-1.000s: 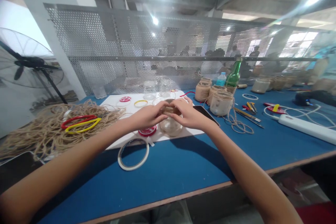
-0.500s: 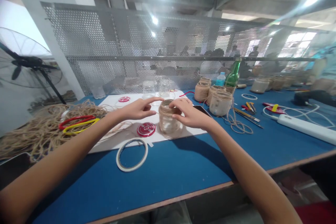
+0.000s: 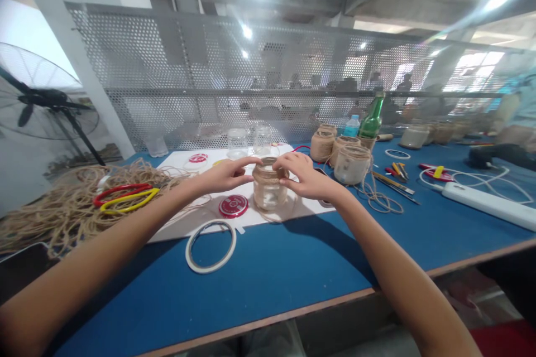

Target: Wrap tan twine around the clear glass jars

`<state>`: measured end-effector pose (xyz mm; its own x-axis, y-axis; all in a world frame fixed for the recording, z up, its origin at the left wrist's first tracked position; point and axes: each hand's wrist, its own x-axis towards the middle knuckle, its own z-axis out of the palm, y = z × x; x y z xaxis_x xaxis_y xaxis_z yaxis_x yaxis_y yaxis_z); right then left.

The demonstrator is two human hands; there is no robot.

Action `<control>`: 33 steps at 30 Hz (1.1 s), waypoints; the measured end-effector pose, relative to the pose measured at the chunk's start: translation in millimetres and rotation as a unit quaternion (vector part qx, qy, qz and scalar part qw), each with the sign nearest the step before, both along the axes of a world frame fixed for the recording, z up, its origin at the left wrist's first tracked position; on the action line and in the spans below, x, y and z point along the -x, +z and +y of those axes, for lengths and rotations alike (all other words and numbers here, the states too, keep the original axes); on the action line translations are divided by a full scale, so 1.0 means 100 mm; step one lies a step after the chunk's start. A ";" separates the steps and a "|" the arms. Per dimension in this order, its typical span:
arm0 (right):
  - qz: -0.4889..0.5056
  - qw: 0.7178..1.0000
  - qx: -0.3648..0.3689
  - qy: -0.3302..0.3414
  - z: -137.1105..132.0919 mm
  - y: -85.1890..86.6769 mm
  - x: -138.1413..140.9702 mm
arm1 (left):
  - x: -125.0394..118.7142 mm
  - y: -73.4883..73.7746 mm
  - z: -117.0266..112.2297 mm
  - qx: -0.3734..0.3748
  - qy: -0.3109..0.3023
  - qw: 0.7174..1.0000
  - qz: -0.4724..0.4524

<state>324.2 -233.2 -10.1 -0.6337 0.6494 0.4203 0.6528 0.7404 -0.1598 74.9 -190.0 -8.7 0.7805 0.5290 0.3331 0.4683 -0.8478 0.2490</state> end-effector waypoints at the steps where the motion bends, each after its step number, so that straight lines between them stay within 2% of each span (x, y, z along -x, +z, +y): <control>1: 0.000 1.000 -0.003 -0.006 0.01 0.00 -0.01 | -0.01 -0.01 -0.01 -0.002 0.004 1.000 -0.003; 7: 0.004 1.000 -0.015 -0.020 -0.01 -0.01 0.00 | -0.06 0.01 -0.07 -0.004 0.019 1.000 -0.007; 15: 0.023 0.994 -0.082 -0.076 -0.14 -0.12 0.33 | -0.09 0.02 -0.13 -0.021 0.036 0.999 0.006; 20: 0.029 0.997 -0.059 -0.050 -0.11 -0.10 0.25 | -0.11 -0.02 -0.14 -0.073 0.030 0.997 0.016; 24: 0.026 0.999 -0.032 -0.029 -0.05 -0.08 0.15 | -0.07 -0.01 -0.11 -0.037 -0.022 0.999 0.027; 33: 0.032 0.999 -0.008 -0.012 -0.03 -0.07 0.12 | 0.08 0.04 0.02 -0.028 -0.013 0.999 0.032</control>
